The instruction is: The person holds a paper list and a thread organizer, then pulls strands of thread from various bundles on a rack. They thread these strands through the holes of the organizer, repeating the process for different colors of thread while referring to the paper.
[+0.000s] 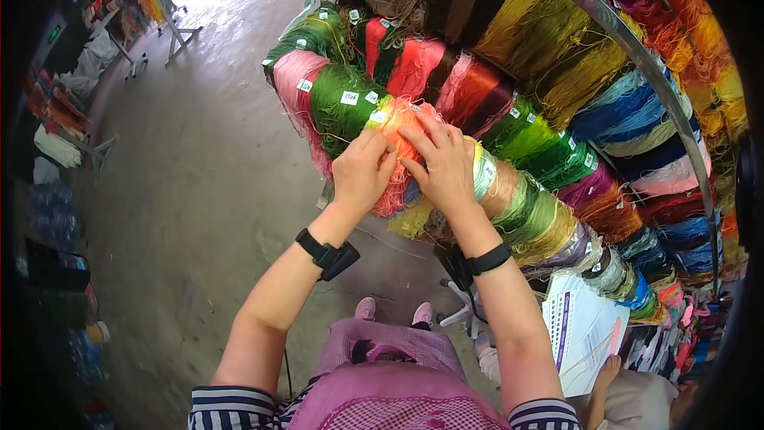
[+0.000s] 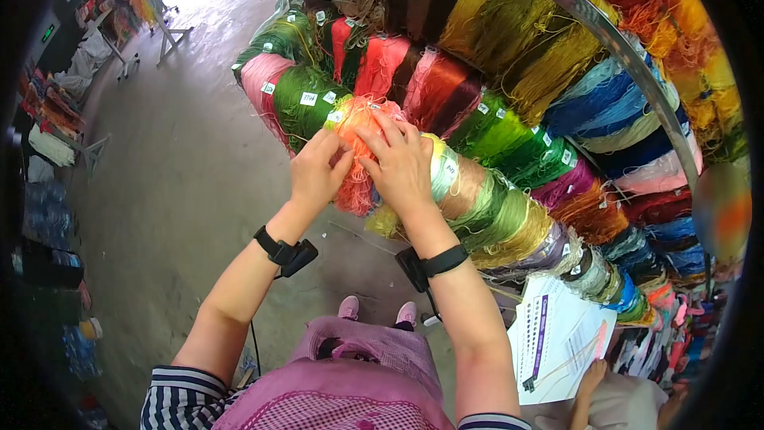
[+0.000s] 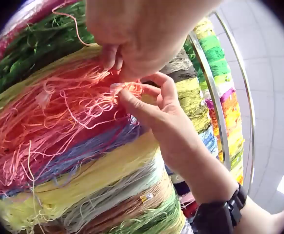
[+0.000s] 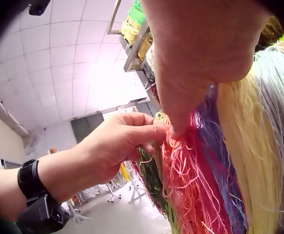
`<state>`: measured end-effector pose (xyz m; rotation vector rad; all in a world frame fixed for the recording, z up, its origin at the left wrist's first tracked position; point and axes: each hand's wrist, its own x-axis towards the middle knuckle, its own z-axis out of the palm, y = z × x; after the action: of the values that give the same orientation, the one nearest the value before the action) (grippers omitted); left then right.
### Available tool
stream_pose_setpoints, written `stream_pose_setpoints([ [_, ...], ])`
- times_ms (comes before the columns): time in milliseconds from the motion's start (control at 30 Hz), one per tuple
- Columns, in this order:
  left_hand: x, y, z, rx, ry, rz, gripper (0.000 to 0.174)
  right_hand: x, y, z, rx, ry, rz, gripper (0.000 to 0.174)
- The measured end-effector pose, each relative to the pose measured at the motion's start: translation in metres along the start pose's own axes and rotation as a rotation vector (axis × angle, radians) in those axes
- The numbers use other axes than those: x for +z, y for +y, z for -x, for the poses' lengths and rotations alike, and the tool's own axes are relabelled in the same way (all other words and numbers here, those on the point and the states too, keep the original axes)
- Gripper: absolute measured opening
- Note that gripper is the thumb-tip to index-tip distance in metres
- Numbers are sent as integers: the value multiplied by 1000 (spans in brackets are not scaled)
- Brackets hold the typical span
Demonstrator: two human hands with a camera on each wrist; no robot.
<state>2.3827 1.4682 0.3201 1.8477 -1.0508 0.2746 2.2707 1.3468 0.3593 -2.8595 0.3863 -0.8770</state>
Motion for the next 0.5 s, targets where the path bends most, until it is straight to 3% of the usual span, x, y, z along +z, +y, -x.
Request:
stream_pose_setpoints([
  [67,-2,3,1,-70,-6,69,11,-1,4,2,-46,-11,26,53],
  [133,-2,3,-2,-139,-11,139,10,-5,10,4,0,-17,-158,56],
  [200,-5,3,-8,-134,198,-21,10,-10,10,3,52,-5,-236,55],
  [233,-5,9,-9,-132,193,-18,10,-12,10,4,99,5,-317,54],
  [300,-2,21,-11,129,124,-22,12,-10,13,5,51,5,-278,53],
  [367,2,16,-10,171,101,-79,14,-8,15,6,-2,6,-243,52],
  [433,7,3,-10,-47,-36,-5,15,-10,16,8,-42,-24,-199,49],
  [500,7,-7,-12,-82,-53,101,16,-11,16,9,-52,-44,-173,42],
])
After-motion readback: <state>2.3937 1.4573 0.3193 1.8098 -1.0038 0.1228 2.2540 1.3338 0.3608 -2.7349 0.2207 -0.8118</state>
